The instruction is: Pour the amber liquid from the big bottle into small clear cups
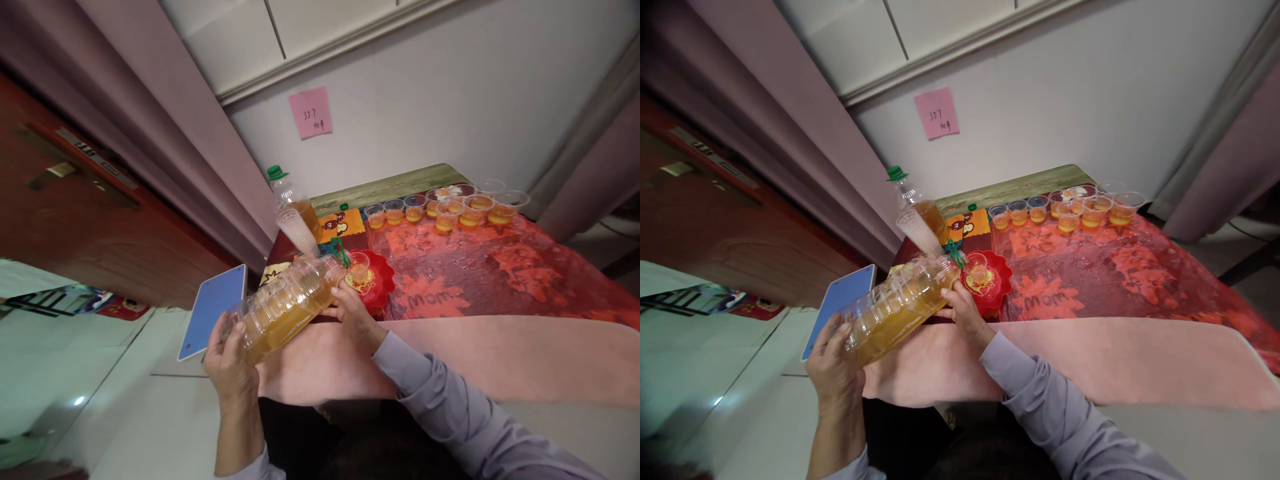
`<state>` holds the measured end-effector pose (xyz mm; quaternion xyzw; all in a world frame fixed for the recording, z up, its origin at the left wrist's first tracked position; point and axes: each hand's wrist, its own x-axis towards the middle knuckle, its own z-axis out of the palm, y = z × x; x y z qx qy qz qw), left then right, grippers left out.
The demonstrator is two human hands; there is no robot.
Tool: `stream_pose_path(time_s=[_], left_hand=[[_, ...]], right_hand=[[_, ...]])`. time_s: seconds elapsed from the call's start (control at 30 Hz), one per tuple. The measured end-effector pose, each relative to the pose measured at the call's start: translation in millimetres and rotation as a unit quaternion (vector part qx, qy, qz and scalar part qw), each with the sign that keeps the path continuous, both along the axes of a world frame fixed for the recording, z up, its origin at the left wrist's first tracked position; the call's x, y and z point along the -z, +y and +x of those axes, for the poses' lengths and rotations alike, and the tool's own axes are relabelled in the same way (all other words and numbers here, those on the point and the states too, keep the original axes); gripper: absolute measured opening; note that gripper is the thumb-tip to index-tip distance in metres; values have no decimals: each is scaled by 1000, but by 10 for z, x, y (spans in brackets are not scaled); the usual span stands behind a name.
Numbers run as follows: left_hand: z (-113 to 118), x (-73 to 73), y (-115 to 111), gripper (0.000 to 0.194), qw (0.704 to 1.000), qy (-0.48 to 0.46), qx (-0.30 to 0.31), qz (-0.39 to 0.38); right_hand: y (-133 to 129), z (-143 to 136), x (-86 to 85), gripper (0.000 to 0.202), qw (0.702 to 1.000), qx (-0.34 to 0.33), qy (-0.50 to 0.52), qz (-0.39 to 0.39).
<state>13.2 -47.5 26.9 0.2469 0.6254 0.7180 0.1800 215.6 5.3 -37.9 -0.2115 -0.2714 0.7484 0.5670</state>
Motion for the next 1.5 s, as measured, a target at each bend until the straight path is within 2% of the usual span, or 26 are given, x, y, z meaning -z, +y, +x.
stream_pose_path(time_s=[0.33,0.63,0.9,1.13,1.33,1.5], left_hand=[[52,-46,32,63,1000,-24,3,-1],[39,-30,67,65,1000,5,8,-7],[45,-60,77,67,1000,-11,13,-5],[62,-65,79,60,1000,-12,9,5],[-22,75,74,59,1000,-13,22,6],[-126,341,114,48,989,-117,77,44]], right_hand=[[15,4,14,50,1000,13,-11,-7],[35,-20,74,43,1000,24,-9,-14],[20,-8,47,45,1000,24,4,-3],[25,-12,68,43,1000,20,-5,-6],[29,1,95,40,999,23,-19,10],[46,40,119,63,997,34,-29,58]])
